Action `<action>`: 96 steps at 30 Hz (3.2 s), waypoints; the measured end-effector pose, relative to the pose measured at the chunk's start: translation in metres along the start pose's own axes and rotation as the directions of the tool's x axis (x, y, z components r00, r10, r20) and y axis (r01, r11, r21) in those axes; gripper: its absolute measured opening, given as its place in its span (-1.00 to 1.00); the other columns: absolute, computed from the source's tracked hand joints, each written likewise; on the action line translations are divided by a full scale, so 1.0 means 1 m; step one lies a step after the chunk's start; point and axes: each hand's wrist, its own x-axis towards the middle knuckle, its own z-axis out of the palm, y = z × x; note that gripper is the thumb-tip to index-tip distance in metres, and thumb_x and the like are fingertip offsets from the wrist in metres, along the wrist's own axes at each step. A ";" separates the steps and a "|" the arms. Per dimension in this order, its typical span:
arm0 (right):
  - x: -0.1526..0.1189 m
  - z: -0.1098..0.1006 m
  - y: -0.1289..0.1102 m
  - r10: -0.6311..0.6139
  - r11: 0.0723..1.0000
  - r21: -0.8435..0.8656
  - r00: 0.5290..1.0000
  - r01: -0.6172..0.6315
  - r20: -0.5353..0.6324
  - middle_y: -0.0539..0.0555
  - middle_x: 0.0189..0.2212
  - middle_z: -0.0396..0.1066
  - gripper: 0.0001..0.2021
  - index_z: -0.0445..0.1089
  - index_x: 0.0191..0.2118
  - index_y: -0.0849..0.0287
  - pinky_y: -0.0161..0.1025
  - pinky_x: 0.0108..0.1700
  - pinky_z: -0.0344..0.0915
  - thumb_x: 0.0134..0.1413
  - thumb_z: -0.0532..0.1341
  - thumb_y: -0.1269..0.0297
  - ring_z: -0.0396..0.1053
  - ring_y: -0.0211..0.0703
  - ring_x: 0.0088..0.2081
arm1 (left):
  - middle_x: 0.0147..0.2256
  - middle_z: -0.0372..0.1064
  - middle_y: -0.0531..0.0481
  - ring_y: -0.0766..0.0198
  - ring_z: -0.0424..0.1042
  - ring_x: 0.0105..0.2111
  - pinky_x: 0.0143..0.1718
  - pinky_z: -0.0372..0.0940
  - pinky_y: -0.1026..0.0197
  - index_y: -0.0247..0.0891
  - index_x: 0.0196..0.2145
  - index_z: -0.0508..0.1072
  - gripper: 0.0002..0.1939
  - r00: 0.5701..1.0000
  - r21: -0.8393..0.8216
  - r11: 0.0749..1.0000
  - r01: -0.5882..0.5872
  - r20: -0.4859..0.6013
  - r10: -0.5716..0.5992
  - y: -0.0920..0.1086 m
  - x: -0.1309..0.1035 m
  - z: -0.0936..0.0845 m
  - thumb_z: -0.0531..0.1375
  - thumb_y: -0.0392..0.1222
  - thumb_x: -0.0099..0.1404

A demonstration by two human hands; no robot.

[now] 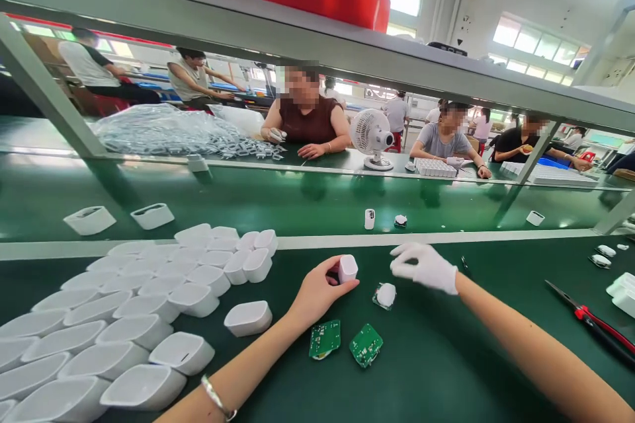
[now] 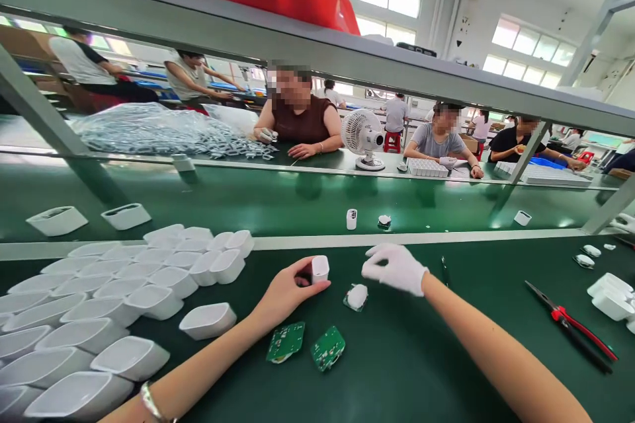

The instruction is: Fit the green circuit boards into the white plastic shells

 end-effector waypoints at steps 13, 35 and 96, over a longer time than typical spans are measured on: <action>0.132 0.034 0.014 0.265 0.950 -0.065 0.901 -0.304 -0.344 0.23 -0.21 0.45 -0.73 0.38 -0.26 0.25 -0.15 -0.04 0.22 -0.21 0.27 0.38 0.34 0.07 -0.03 | -0.18 0.36 -0.03 0.19 0.34 -0.31 -0.38 0.28 0.21 -0.19 -0.08 0.42 -0.47 0.999 -0.073 0.996 -0.045 -0.021 0.043 -0.003 0.001 0.000 0.30 -0.18 -0.09; -0.102 0.027 -0.036 -0.627 0.667 0.278 0.723 0.691 -0.292 0.00 -0.30 0.40 -0.37 0.09 0.16 -0.08 -0.31 -0.40 0.43 0.00 0.19 0.55 0.36 -0.29 -0.43 | -0.17 0.32 -0.04 0.15 0.33 -0.17 -0.10 0.18 0.08 -0.08 -0.01 0.33 -0.52 0.700 0.399 0.645 -0.652 -0.012 0.714 0.047 -0.066 0.009 0.14 -0.39 0.10; -0.105 0.043 -0.035 0.115 0.495 0.848 0.981 -0.191 0.154 0.12 0.06 0.33 -0.37 0.34 0.05 0.09 0.06 0.18 0.11 -0.25 0.42 0.21 0.22 0.06 0.12 | -0.14 0.49 -0.13 0.05 0.38 -0.05 0.01 0.23 0.06 -0.28 -0.03 0.44 -0.38 0.892 -0.593 0.682 0.427 0.401 -0.210 0.079 -0.086 0.024 0.39 -0.22 -0.11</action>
